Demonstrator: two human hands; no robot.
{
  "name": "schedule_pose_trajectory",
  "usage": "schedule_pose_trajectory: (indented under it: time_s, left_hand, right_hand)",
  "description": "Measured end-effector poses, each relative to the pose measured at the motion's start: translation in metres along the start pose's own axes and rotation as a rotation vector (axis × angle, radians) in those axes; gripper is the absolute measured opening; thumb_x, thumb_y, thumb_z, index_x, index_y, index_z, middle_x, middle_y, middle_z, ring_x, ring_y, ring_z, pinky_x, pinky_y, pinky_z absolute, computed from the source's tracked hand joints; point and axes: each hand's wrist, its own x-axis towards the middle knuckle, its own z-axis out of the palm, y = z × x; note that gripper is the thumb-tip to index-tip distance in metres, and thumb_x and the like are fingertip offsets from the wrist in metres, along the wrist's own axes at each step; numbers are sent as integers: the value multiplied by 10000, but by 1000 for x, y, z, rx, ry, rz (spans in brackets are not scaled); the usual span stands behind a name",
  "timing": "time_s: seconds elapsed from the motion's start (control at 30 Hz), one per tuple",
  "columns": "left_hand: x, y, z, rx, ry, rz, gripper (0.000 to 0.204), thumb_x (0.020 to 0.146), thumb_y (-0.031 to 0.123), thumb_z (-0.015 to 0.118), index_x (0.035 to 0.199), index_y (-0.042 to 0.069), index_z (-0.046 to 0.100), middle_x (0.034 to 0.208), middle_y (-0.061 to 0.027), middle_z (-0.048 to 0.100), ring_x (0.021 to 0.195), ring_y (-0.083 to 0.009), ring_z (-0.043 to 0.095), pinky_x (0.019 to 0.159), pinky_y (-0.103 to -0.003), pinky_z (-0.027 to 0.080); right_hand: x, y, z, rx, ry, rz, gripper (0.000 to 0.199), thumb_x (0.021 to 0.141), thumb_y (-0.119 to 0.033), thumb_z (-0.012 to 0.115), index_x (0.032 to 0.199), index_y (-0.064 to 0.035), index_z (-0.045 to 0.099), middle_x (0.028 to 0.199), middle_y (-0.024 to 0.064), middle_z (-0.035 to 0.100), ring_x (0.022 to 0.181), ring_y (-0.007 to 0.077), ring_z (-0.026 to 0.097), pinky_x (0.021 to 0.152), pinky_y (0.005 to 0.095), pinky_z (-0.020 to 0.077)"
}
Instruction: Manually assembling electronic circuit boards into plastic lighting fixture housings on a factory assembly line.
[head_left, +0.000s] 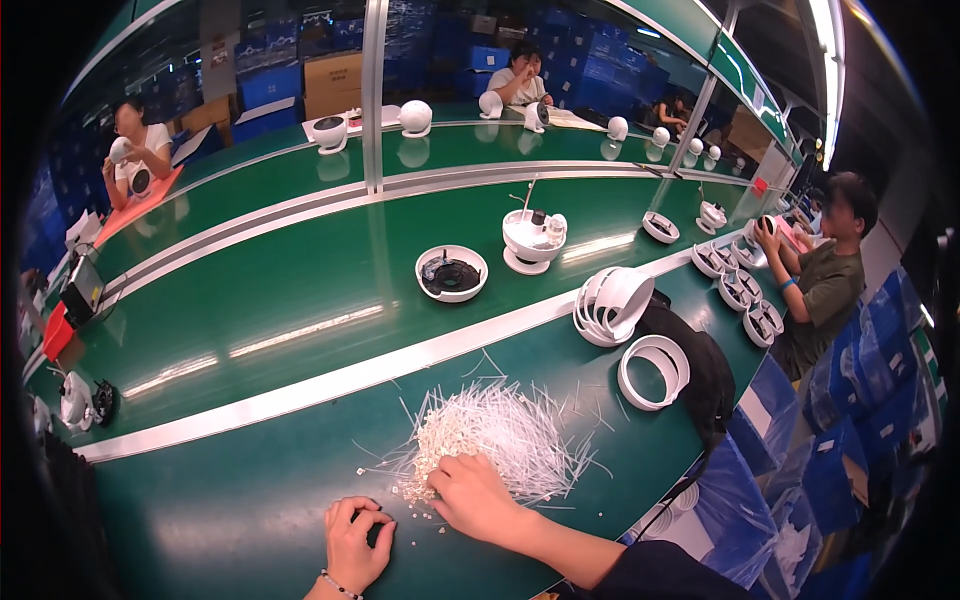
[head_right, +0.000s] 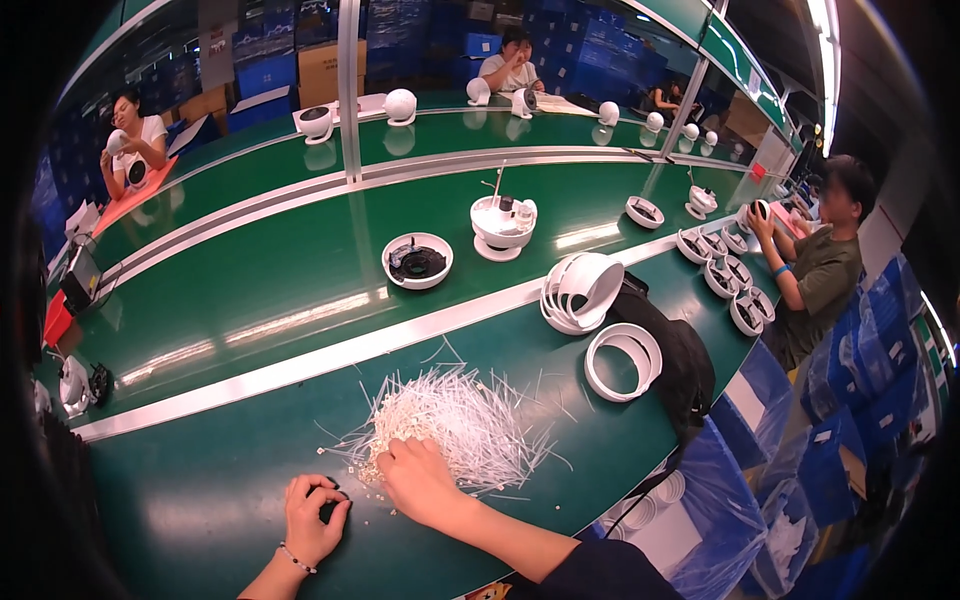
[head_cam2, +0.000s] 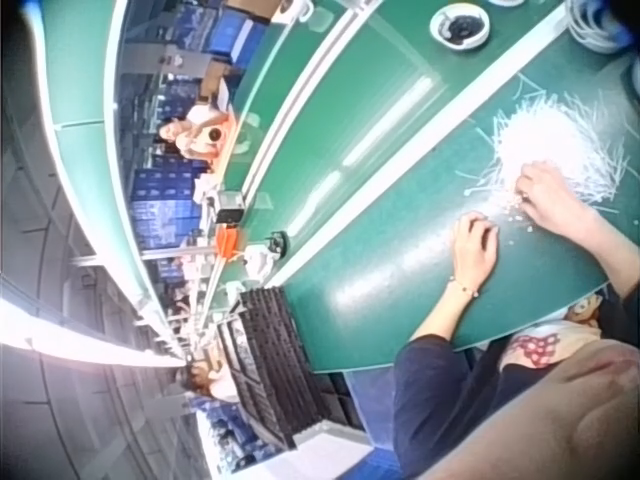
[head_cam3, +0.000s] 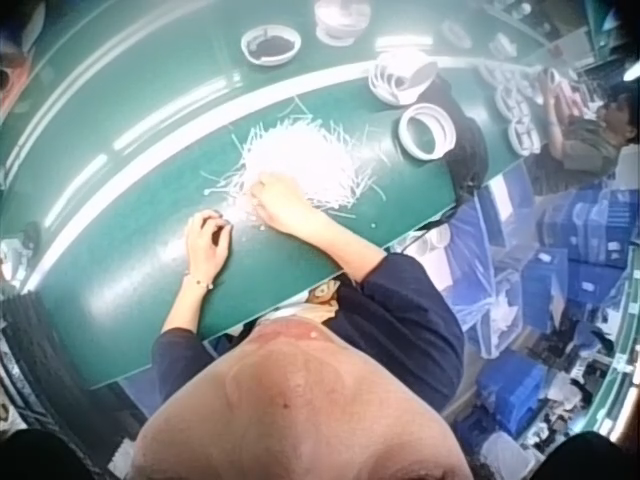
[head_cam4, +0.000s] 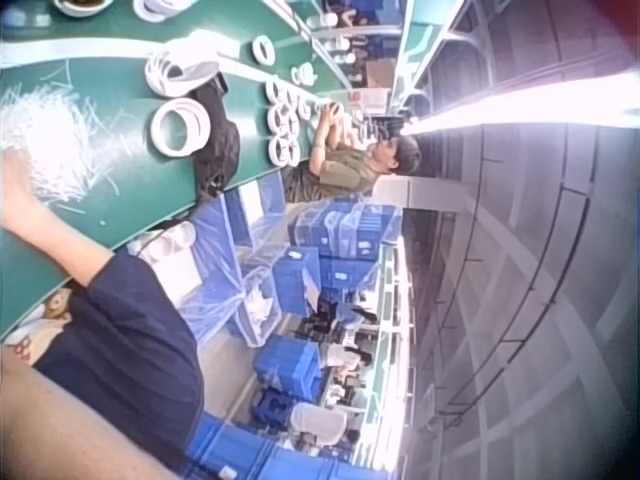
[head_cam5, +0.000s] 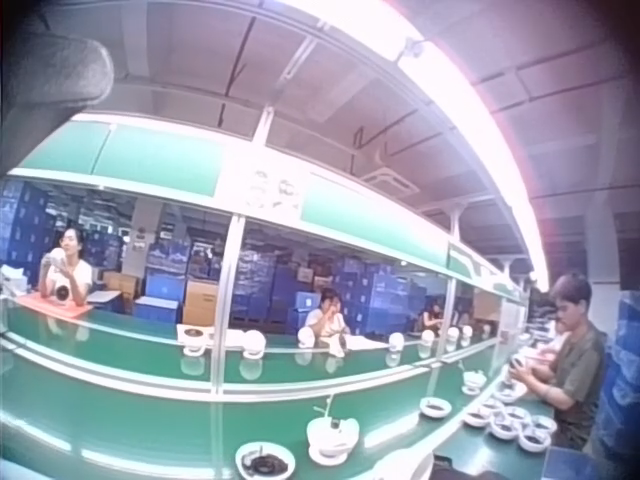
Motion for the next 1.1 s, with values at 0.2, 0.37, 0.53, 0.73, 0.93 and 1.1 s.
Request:
schedule_pose_trajectory:
  time_s: [0.2,0.37,0.53,0.73,0.93,1.1]
  left_hand:
    - [2,-1,3,-12,-11,-11,145,587,26,669,673,71,561,830,-75,511,788,-246,480,699,-339,366]
    - [1,-1,2,-7,-14,-23,149,587,51,675,680,84,564,847,-56,512,785,-236,479,712,-337,356]
    - [2,-6,2,-6,-5,-7,152,583,51,678,678,84,563,853,-55,515,785,-234,480,714,-335,358]
    - [1,-10,2,-11,-8,-10,152,582,52,679,677,83,564,861,-55,519,789,-235,484,711,-338,360]
    - [1,-12,5,-30,-8,-11,151,581,52,678,673,84,563,860,-53,520,791,-237,488,711,-340,362]
    - [2,-13,4,-40,-2,-20,151,581,52,678,672,86,563,859,-52,522,791,-237,489,713,-337,365]
  right_hand:
    - [0,7,4,-15,8,-28,80,662,-107,587,720,-56,565,737,74,527,753,231,519,693,349,365]
    - [2,8,3,-26,14,-25,52,659,-85,566,699,-52,566,721,79,537,729,229,526,684,340,369]
    - [4,9,10,-47,28,-30,59,655,-78,562,704,-46,560,725,83,534,725,235,526,680,343,373]
    - [6,6,9,-5,81,-1,79,672,-101,613,691,-60,548,721,64,505,730,237,509,665,345,363]
    - [5,10,9,34,106,14,103,656,-107,632,689,-67,543,747,60,501,742,238,503,663,343,361]
    - [7,11,9,49,37,35,77,667,-79,592,720,-42,550,772,95,513,761,253,509,685,362,366]
